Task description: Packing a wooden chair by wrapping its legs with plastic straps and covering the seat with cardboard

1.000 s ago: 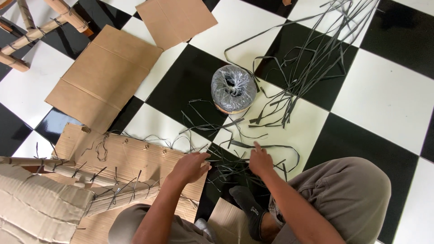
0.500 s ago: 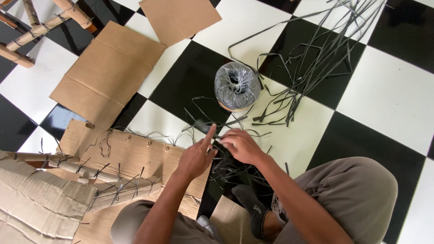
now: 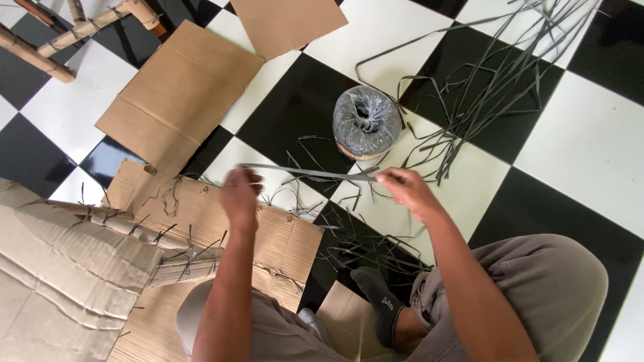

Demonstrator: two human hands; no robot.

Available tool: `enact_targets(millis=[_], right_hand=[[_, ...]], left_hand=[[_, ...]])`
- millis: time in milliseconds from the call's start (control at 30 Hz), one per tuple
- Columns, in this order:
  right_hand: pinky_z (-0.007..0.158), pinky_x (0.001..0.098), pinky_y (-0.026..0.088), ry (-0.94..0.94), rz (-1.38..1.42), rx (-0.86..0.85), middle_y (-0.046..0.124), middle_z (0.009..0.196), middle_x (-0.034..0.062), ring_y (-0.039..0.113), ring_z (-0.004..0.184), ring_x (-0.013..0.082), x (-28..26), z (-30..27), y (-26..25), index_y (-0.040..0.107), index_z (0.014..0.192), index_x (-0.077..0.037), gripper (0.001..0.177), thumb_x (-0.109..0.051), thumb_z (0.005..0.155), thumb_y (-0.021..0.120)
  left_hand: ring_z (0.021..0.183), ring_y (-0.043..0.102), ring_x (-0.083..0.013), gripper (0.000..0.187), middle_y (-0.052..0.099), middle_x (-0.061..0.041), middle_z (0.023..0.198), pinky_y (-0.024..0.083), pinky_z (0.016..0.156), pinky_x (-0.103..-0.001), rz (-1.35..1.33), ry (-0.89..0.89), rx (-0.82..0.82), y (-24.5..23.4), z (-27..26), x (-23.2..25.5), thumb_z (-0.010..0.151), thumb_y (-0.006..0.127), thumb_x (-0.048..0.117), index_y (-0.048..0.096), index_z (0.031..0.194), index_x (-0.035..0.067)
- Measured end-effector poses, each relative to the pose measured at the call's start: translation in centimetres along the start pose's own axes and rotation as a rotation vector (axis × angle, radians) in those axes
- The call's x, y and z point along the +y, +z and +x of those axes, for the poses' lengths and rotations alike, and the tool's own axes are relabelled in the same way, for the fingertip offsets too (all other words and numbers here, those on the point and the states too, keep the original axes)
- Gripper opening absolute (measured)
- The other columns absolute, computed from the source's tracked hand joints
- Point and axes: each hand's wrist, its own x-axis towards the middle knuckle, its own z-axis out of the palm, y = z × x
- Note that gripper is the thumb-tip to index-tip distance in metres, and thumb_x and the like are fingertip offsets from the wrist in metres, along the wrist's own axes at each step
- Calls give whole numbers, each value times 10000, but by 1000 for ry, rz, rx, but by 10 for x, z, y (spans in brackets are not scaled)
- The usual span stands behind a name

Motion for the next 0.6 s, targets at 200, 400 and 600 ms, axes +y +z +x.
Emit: enact_targets(millis=[200,400,600], right_hand=[[422,198,342,41,47,206,405,648,-20,334,473,36,0,2,-9,758,1044,-59,187,-231,969,747],[442,169,343,59,187,194,628,850,41,366,500,19,9,7,5,672,1276,-90,273,-205,1053,565],[625,179,590,38,299,119,725,1214,158,685,729,54,6,9,57,535,1436,-25,434,-91,1008,539]], left_hand=[[590,675,-133,328,736,-44,794,594,580,-258,-503,-244,262,-25,20,-8,1069,419,332,691,995,164],[717,707,-151,323,749,-68,934,557,649,-250,-358,-245,1,-6,2,-2,1053,416,300,640,1222,139],[1256,586,-495,921,445,-318,1528,431,1074,-620,-245,-52,-328,7,-32,53,1033,551,211,-151,1628,177]])
